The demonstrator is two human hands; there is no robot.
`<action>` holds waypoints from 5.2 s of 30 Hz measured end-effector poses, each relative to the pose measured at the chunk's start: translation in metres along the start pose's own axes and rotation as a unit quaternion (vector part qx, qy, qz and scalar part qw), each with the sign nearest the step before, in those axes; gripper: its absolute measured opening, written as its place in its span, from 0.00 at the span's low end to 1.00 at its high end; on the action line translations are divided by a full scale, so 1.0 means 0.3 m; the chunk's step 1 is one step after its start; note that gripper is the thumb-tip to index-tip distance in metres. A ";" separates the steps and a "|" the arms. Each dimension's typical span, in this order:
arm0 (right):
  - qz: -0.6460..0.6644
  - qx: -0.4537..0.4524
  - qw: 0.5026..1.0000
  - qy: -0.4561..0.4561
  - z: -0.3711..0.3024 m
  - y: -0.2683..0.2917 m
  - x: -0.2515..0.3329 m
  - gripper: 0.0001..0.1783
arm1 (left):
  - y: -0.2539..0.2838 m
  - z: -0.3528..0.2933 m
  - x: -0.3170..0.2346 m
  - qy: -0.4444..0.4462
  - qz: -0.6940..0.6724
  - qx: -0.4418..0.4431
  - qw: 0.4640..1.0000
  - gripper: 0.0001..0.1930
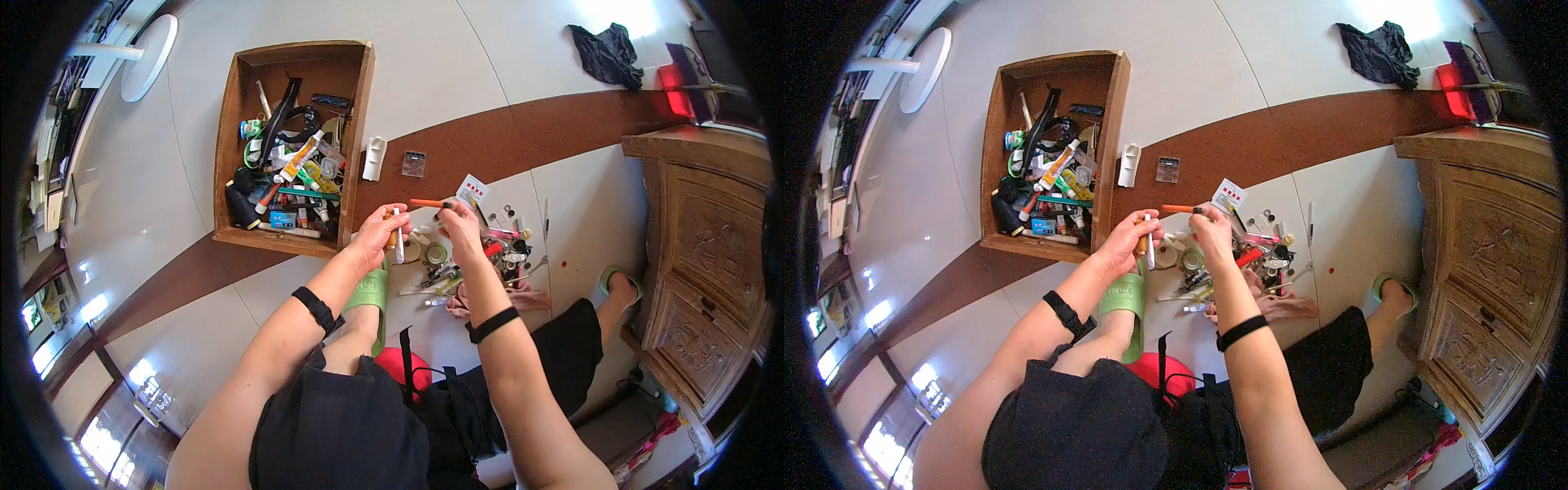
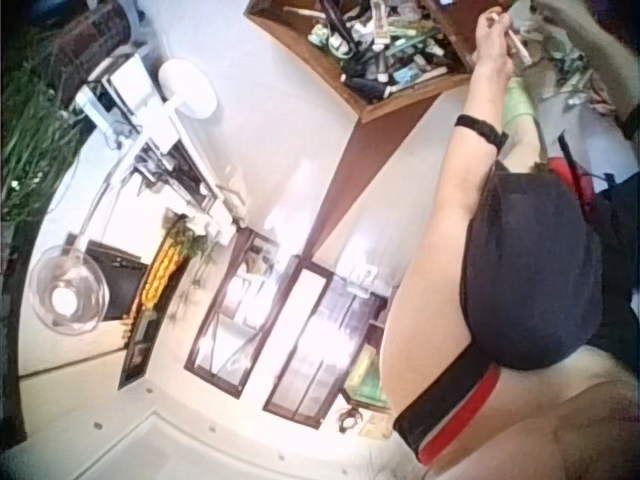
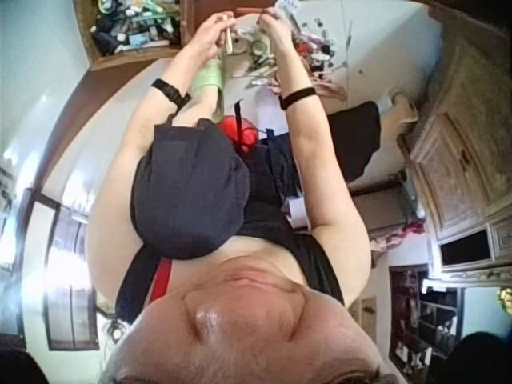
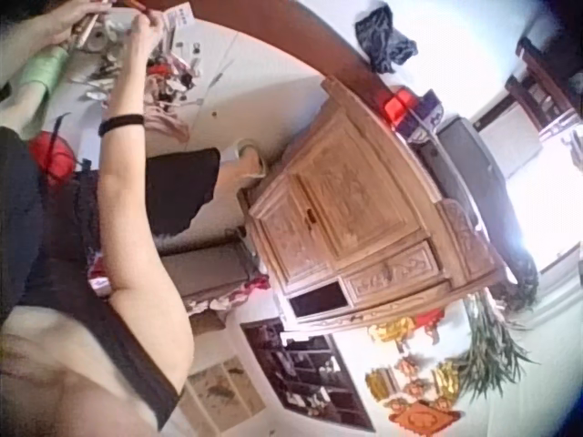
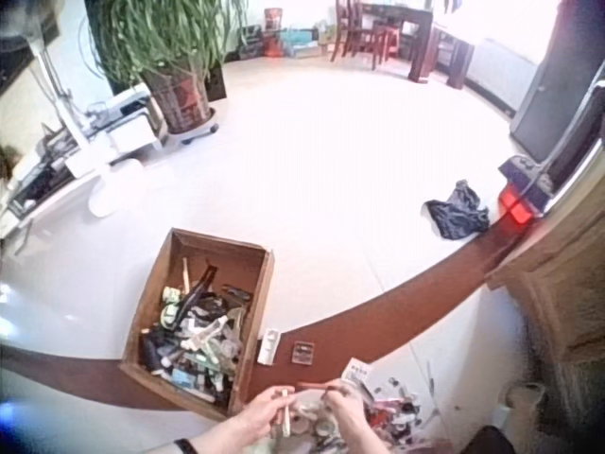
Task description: The person sits on the floor and sorts through a pile of small items, including pens, tubes, and miscellaneous hardware. They pick up each item, briefly inspect it, and place it into a wooden tray or back onto the floor.
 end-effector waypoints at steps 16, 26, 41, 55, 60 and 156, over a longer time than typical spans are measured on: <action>-0.441 -0.060 0.867 0.226 -0.084 -0.169 0.040 0.16 | 0.086 -0.013 0.036 -0.054 0.054 -0.135 0.988 0.18; -0.614 0.076 0.780 0.094 -0.023 -0.147 0.083 0.11 | 0.019 -0.058 -0.126 -0.236 0.330 -0.148 0.902 0.18; 0.184 0.142 0.966 -0.111 -0.276 -0.036 -0.090 0.05 | -0.055 -0.120 0.098 0.015 0.246 0.212 0.946 0.22; 0.276 0.117 0.950 -0.092 -0.311 -0.024 -0.123 0.27 | -0.021 -0.087 0.101 0.064 0.064 0.146 0.985 0.19; 0.282 0.127 0.948 -0.079 -0.326 -0.036 -0.102 0.26 | -0.011 -0.117 0.088 0.077 0.036 0.145 0.986 0.20; -0.065 0.026 0.988 -0.135 -0.300 0.156 -0.232 0.13 | -0.065 -0.070 0.221 0.180 0.231 0.161 0.942 0.13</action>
Point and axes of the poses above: each hand's wrist, its own z-axis towards the middle knuckle, its own y-axis out of the back of the hand, x = y × z, the point moved 4 cm from there along z, towards the middle knuckle, and after that the axes turned 8 degrees about x, right-handed, at the moved point
